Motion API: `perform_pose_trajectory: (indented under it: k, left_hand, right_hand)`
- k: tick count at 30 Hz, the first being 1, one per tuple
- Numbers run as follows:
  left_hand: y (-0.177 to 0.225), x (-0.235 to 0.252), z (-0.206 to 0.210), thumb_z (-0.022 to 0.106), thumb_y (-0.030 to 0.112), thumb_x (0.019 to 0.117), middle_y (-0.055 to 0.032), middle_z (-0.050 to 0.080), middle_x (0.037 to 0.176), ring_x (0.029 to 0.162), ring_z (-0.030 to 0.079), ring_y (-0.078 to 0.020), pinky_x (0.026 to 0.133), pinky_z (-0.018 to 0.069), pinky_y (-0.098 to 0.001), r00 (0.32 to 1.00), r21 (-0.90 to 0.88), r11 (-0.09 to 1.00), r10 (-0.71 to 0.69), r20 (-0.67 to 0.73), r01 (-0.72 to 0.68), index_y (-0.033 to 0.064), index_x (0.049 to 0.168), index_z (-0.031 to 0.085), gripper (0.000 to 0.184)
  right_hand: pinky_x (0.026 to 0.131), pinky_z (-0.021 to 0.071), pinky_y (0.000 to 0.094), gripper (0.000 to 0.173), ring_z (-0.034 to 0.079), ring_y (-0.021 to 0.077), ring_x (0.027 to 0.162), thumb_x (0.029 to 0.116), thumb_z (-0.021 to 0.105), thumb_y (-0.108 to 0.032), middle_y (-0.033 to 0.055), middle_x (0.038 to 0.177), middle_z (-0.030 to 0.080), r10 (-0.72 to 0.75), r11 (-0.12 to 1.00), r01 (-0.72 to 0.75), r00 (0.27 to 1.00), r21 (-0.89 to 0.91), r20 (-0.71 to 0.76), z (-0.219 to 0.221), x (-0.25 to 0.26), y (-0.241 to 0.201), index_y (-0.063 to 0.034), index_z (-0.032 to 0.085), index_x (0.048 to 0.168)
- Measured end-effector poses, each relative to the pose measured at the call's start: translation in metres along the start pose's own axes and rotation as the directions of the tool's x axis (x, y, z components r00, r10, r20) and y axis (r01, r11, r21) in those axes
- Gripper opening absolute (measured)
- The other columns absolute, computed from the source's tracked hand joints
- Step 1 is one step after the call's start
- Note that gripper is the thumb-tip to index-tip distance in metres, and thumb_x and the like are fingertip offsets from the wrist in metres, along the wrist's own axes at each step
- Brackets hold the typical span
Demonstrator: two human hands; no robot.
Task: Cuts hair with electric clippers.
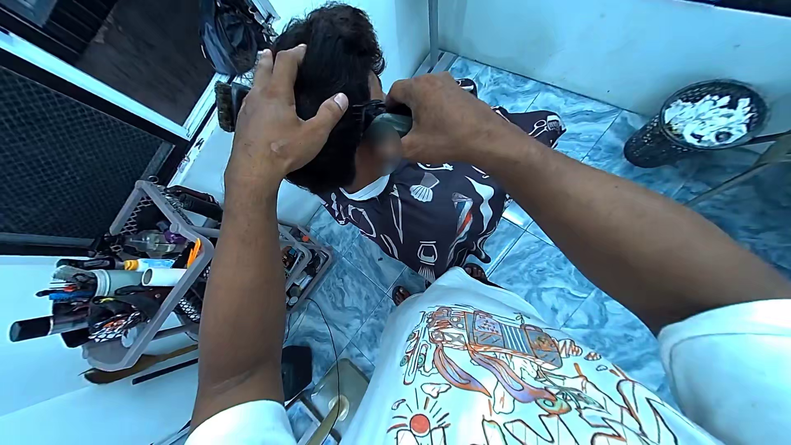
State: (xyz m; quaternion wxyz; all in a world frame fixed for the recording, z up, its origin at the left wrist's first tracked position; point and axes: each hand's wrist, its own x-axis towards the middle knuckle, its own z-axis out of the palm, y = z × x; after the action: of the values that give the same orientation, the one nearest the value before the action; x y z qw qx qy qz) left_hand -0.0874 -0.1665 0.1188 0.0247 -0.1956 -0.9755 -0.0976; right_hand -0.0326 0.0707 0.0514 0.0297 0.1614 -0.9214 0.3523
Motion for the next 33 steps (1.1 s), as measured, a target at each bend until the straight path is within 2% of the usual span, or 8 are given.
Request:
perform_pose_trajectory:
  k: [2,6,11,15,20,24,29,33]
  left_hand:
    - [0.0,0.0,0.0,0.054,0.075,0.089,-0.0095,0.041,0.162,0.148,0.041,-0.0235,0.117,0.0388,-0.052,1.0,-0.003,1.0,0.002,0.001,-0.002,0.0266,0.154,0.045,0.082]
    - [-0.001,-0.001,-0.002,0.053,0.075,0.0894,-0.0093,0.04,0.163,0.149,0.04,-0.023,0.118,0.0386,-0.0518,1.0,-0.006,1.0,0.005,0.011,-0.005,0.0273,0.155,0.044,0.081]
    - [-0.004,-0.001,-0.005,0.054,0.074,0.09,-0.0117,0.035,0.166,0.155,0.03,-0.0263,0.123,0.0299,-0.0523,0.998,-0.011,0.999,0.036,0.045,-0.036,0.0257,0.158,0.04,0.085]
    - [-0.005,-0.002,-0.006,0.055,0.072,0.0901,-0.0102,0.037,0.165,0.155,0.03,-0.0256,0.124,0.0296,-0.0523,0.998,-0.027,0.999,0.045,0.046,-0.044,0.0264,0.158,0.041,0.083]
    - [-0.005,-0.003,-0.006,0.055,0.071,0.091,-0.0088,0.039,0.164,0.155,0.03,-0.0237,0.125,0.0286,-0.0502,0.997,-0.029,0.998,0.06,0.042,-0.059,0.0253,0.157,0.042,0.081]
    - [-0.004,-0.003,-0.004,0.054,0.072,0.0907,-0.0065,0.042,0.162,0.153,0.033,-0.021,0.123,0.0324,-0.0485,0.999,-0.04,0.998,0.042,0.015,-0.041,0.0256,0.155,0.045,0.08]
    - [0.002,-0.003,-0.001,0.057,0.07,0.091,-0.0045,0.053,0.151,0.141,0.048,-0.0166,0.116,0.041,-0.0464,0.999,-0.074,0.997,0.02,-0.035,-0.023,0.0235,0.148,0.052,0.074]
    - [0.002,-0.003,0.0,0.057,0.069,0.091,-0.0042,0.054,0.15,0.142,0.048,-0.0165,0.116,0.0414,-0.046,0.999,-0.069,0.997,0.021,-0.043,-0.024,0.0236,0.147,0.053,0.072]
  right_hand:
    - [0.075,0.0554,0.0436,0.044,0.067,0.0165,0.086,0.0806,0.075,-0.049,0.0025,0.093,0.069,-0.045,0.997,0.046,0.999,0.061,-0.002,0.001,0.001,0.002,-0.0135,0.069,0.106]
    - [0.069,0.0536,0.0545,0.042,0.068,0.0282,0.086,0.0814,0.073,-0.046,0.0088,0.091,0.067,0.132,0.987,-0.129,0.991,-0.1,0.022,-0.004,-0.003,-0.005,-0.0112,0.066,0.105]
    - [0.075,0.055,0.0426,0.044,0.066,0.0159,0.084,0.0813,0.076,-0.048,0.0028,0.092,0.068,-0.036,0.995,0.033,0.999,0.094,0.028,-0.006,0.002,-0.001,-0.0125,0.07,0.106]
    - [0.072,0.0539,0.0558,0.045,0.068,0.0299,0.088,0.082,0.073,-0.047,0.0104,0.093,0.068,0.148,0.984,-0.144,0.988,-0.105,0.041,-0.008,-0.002,-0.004,-0.0096,0.067,0.106]
    - [0.073,0.0546,0.0425,0.041,0.065,0.0161,0.082,0.0813,0.078,-0.045,0.0028,0.089,0.067,-0.013,0.991,0.008,0.999,0.132,0.036,-0.005,0.003,0.0,-0.0123,0.069,0.104]
    - [0.071,0.0537,0.0574,0.046,0.068,0.0319,0.088,0.0811,0.074,-0.047,0.0119,0.093,0.067,0.158,0.983,-0.153,0.986,-0.105,0.046,-0.004,0.002,0.005,-0.0084,0.066,0.105]
    - [0.071,0.054,0.0409,0.04,0.064,0.0142,0.08,0.0804,0.079,-0.046,0.001,0.088,0.067,-0.007,0.985,0.0,0.999,0.17,0.037,-0.004,0.005,0.005,-0.0135,0.07,0.102]
    - [0.068,0.0531,0.0541,0.041,0.066,0.0275,0.081,0.0804,0.075,-0.047,0.0088,0.086,0.066,0.152,0.988,-0.151,0.986,-0.025,0.066,-0.004,0.003,0.006,-0.0101,0.067,0.097]
